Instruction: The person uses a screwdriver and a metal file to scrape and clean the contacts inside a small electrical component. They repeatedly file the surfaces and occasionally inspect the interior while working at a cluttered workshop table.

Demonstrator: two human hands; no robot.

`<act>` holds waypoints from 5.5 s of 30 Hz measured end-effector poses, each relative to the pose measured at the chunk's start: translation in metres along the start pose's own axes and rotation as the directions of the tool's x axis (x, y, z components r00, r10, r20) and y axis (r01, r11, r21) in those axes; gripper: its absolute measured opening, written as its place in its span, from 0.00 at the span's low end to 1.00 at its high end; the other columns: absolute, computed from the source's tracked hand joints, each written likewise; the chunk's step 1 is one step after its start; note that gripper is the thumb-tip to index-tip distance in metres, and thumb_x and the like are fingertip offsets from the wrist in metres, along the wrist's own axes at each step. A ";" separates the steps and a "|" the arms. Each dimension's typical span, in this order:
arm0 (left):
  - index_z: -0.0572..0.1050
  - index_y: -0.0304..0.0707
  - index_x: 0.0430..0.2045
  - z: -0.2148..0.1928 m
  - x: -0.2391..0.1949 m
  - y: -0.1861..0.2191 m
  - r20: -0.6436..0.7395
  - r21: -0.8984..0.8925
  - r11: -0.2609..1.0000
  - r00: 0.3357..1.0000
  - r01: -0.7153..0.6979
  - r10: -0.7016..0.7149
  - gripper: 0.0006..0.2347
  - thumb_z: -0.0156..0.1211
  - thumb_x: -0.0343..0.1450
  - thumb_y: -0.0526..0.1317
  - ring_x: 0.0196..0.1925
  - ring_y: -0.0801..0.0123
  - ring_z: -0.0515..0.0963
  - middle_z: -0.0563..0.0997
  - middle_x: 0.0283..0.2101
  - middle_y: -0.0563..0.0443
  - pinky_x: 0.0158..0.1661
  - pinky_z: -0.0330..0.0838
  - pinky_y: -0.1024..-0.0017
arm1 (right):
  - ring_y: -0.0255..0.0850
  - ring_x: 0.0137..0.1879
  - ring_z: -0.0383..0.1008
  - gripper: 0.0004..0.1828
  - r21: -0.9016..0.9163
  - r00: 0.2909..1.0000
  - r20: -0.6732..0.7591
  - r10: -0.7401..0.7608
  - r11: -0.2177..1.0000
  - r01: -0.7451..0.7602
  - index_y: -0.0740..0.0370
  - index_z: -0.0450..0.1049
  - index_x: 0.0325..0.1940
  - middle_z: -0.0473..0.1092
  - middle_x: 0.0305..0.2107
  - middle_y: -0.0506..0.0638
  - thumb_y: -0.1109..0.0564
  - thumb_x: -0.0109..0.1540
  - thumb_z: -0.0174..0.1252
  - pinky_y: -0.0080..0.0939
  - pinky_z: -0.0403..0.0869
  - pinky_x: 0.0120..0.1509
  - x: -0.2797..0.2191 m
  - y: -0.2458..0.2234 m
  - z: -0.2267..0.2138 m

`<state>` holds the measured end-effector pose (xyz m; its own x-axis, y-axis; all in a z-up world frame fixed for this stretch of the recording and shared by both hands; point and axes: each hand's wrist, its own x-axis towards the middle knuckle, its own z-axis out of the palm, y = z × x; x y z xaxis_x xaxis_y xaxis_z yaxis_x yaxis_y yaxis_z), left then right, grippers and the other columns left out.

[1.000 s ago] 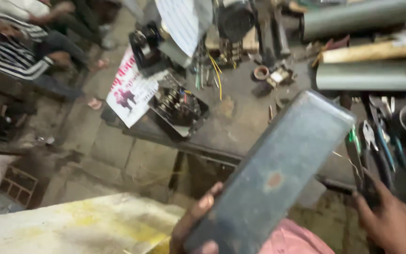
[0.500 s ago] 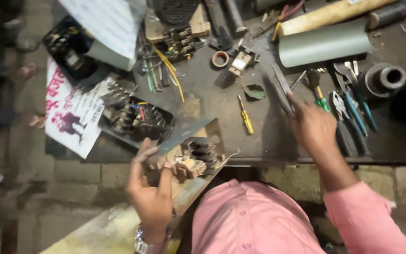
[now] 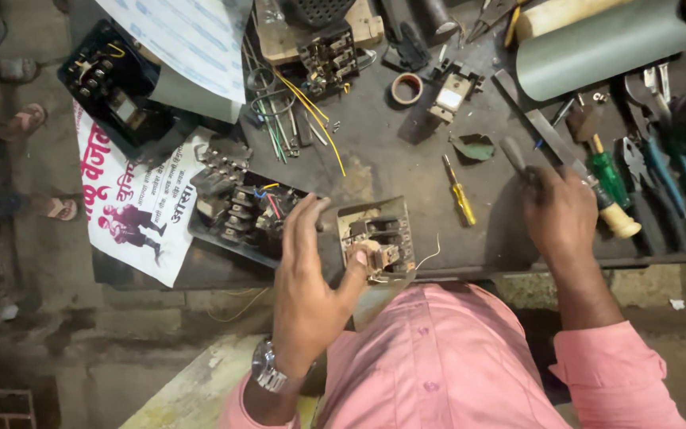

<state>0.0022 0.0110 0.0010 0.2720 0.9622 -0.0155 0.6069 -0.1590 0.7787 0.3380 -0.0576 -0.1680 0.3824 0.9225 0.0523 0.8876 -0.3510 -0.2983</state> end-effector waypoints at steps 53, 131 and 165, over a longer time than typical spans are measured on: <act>0.70 0.36 0.62 0.039 0.002 0.043 -0.085 -0.007 0.998 0.994 -0.064 0.063 0.20 0.62 0.75 0.43 0.67 0.42 0.75 0.74 0.65 0.35 0.62 0.71 0.58 | 0.32 0.41 0.79 0.08 0.924 0.924 0.280 -0.260 0.334 -0.186 0.70 0.77 0.47 0.78 0.39 0.49 0.67 0.64 0.56 0.29 0.77 0.47 -0.012 -0.001 -0.046; 0.75 0.35 0.50 0.056 0.012 0.046 -0.052 0.167 0.942 0.951 -0.292 0.305 0.16 0.57 0.67 0.35 0.63 0.41 0.67 0.73 0.58 0.36 0.60 0.56 0.44 | 0.60 0.69 0.66 0.27 0.699 0.932 -0.175 -0.318 0.627 0.345 0.69 0.72 0.56 0.69 0.60 0.65 0.62 0.53 0.66 0.56 0.58 0.75 -0.045 -0.115 0.020; 0.77 0.34 0.47 0.055 0.015 0.046 -0.057 0.127 0.944 0.948 -0.304 0.313 0.14 0.56 0.68 0.35 0.63 0.44 0.68 0.74 0.58 0.36 0.61 0.57 0.47 | 0.60 0.69 0.67 0.28 0.747 0.926 -0.177 -0.333 0.568 0.347 0.68 0.70 0.60 0.68 0.60 0.64 0.62 0.55 0.62 0.52 0.65 0.72 -0.045 -0.118 0.006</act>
<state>0.0753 0.0059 0.0016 0.4051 0.8750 0.2652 0.5854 -0.4710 0.6599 0.2149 -0.0564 -0.1413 0.1037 0.9430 0.3161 0.4446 0.2403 -0.8629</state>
